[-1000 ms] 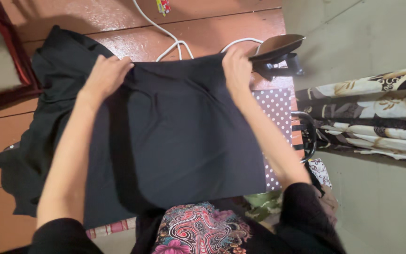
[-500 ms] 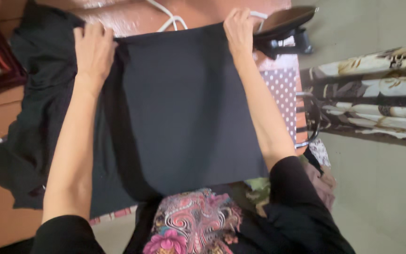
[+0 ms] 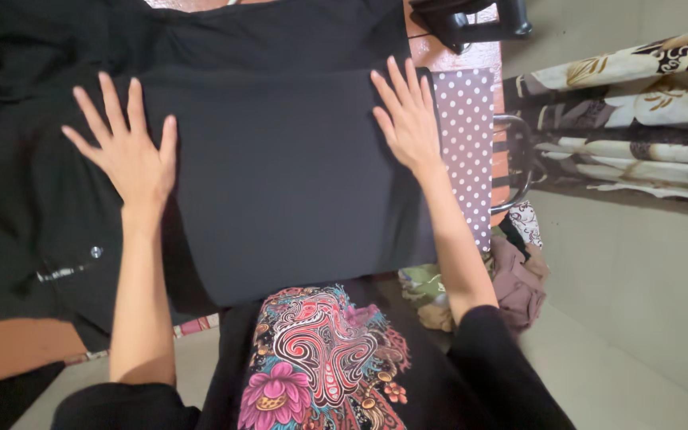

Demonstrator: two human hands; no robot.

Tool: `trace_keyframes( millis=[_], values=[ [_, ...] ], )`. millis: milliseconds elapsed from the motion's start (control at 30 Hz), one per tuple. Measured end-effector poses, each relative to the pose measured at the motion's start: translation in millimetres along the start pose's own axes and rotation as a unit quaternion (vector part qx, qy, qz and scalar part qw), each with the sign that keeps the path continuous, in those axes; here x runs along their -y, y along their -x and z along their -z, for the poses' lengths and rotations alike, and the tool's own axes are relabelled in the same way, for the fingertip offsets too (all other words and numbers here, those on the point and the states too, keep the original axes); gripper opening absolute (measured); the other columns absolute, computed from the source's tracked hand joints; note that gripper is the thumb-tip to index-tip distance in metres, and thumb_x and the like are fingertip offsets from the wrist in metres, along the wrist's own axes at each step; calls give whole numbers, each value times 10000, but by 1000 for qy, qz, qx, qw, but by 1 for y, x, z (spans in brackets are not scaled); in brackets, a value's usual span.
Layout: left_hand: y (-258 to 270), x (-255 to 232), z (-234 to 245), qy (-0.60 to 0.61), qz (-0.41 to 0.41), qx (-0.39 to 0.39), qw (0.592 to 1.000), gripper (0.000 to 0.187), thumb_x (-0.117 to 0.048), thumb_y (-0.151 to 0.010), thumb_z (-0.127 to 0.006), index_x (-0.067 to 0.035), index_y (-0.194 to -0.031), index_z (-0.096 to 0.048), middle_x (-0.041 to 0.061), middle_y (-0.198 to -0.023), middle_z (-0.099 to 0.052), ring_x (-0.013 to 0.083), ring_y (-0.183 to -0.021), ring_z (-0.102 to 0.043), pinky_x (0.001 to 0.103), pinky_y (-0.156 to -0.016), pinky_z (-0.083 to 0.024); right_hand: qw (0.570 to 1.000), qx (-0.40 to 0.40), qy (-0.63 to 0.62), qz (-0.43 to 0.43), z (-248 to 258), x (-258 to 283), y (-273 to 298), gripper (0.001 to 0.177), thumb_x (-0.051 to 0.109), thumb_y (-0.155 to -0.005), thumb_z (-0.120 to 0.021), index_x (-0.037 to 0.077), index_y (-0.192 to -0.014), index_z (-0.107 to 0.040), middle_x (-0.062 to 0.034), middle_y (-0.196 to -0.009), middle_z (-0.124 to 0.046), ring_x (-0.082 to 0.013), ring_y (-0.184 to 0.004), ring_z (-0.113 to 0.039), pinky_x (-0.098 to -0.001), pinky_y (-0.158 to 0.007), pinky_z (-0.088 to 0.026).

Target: The person irons a black shirt on a polka-dotted ironing board. They repeatedly smooth the fabric with their hands, reposition the shirt, and use a steam iron to press different sections including the body and sleeves.

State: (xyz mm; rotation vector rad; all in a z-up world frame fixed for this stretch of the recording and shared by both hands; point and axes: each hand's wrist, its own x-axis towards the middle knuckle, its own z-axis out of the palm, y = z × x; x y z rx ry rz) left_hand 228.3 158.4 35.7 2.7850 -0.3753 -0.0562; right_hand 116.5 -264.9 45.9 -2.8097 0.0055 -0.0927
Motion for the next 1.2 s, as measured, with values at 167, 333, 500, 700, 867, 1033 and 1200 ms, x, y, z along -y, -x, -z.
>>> trace_keyframes(
  millis=[167, 333, 500, 700, 867, 1033, 1200],
  values=[
    [-44, 5, -8, 32, -7, 4, 999, 621, -456, -1184, -526, -88, -1677, -434, 141, -1789, -232, 373, -1644, -109, 708, -1257, -48, 999, -14, -4, 34, -7, -29, -44, 522, 275, -1136, -555, 89, -1604, -419, -122, -1701, -327, -329, -1598, -229, -536, -1294, -200],
    [-34, -3, -13, -26, 24, -89, 995, 624, -397, -1164, -389, -34, -1670, -363, 177, -1803, -189, 366, -1668, -92, 698, -1310, -65, 998, -65, 13, 7, -5, -11, -32, 516, 222, -1180, -532, 87, -1650, -368, -106, -1747, -302, -294, -1656, -220, -517, -1366, -184],
    [72, -27, -8, -68, 187, -91, 976, 703, -486, -1159, -434, -63, -1709, -322, 238, -1738, -59, 506, -1564, 28, 736, -1276, -99, 997, -3, -68, -30, 10, 19, 57, 610, 232, -1078, -559, 78, -1630, -348, -142, -1721, -244, -360, -1614, -169, -551, -1304, -141],
    [90, -5, 1, -44, 206, -22, 977, 751, -506, -1189, -436, -95, -1785, -235, 182, -1809, -55, 457, -1638, 30, 733, -1283, 1, 998, 33, -27, -41, 13, -11, 83, 632, 282, -1079, -566, 71, -1631, -341, -136, -1722, -248, -339, -1607, -190, -543, -1293, -164],
    [41, 11, 8, -31, 187, 0, 982, 724, -503, -1178, -420, -123, -1764, -229, 154, -1807, -100, 407, -1647, -6, 697, -1285, 27, 999, -1, -26, -25, 5, -13, 63, 618, 262, -1096, -579, 67, -1635, -349, -131, -1721, -264, -334, -1614, -203, -530, -1305, -171],
    [26, 9, 8, -24, 153, -39, 987, 691, -468, -1213, -408, -41, -1738, -265, 163, -1802, -145, 377, -1660, -61, 703, -1267, 41, 984, -74, -135, -95, -16, -36, 55, 581, 153, -1087, -597, 59, -1620, -387, -129, -1703, -361, -306, -1618, -304, -475, -1342, -235],
    [82, -35, 0, 9, 133, -92, 987, 576, -356, -1218, -458, -9, -1670, -381, 189, -1791, -174, 387, -1668, -82, 663, -1284, 30, 858, -383, -330, -94, -25, -165, -1, 775, 79, -956, -855, -11, -1506, -317, -185, -1474, -398, -295, -1393, -430, -404, -1217, -324]
  ],
)
